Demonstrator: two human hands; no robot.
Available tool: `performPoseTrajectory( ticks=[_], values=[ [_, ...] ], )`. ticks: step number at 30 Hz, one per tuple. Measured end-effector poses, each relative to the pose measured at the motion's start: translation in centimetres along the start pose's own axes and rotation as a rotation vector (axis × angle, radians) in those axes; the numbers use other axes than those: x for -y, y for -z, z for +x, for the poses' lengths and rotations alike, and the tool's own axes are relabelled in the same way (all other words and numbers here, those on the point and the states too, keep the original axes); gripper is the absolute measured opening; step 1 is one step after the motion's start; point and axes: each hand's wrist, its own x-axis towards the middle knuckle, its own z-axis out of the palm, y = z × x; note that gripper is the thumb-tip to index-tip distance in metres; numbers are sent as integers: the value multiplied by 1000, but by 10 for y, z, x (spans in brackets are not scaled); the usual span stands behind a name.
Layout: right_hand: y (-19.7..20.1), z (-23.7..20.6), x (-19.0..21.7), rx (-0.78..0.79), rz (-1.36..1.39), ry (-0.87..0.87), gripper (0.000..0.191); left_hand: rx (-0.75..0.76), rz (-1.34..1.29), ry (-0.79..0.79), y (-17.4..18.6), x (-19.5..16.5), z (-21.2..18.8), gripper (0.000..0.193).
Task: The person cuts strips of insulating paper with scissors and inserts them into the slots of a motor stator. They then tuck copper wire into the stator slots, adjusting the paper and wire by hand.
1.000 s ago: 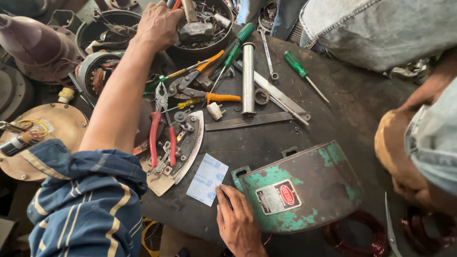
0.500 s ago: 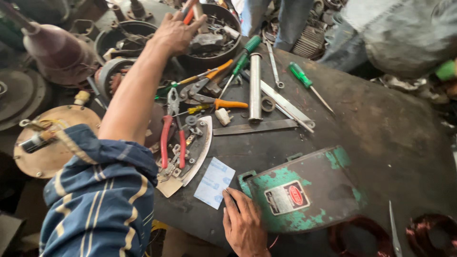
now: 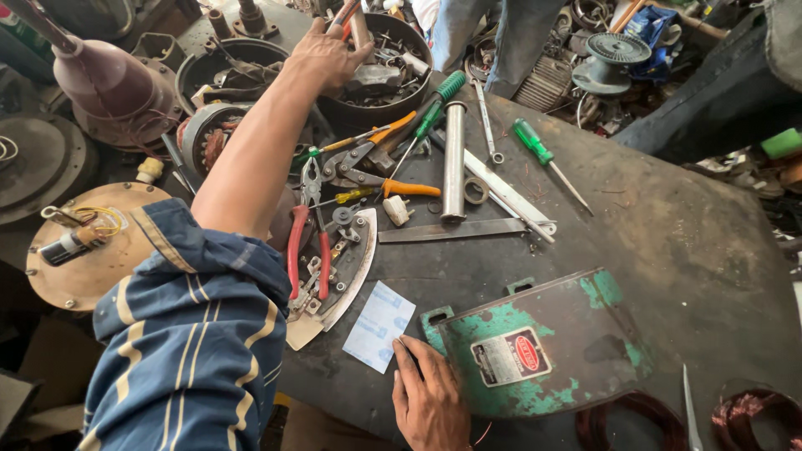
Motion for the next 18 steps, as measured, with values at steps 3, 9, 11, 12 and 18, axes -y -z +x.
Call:
performPoseTrajectory(
  ticks=[3, 9, 11, 12, 18],
  values=[
    [0, 4, 3, 5, 5, -12, 45, -32, -35, 1, 1, 9, -1, 74],
    [0, 11, 6, -19, 25, 27, 45, -70, -145, 32, 16, 40, 4, 35],
    [0, 13, 6, -20, 36, 26, 45, -185, -505, 134, 19, 46, 8, 19],
    [0, 15, 7, -21, 43, 28, 44, -204, -537, 113, 21, 45, 12, 20],
    [-4, 20, 7, 52, 41, -57, 45, -432, -298, -92, 27, 11, 46, 17]
  ],
)
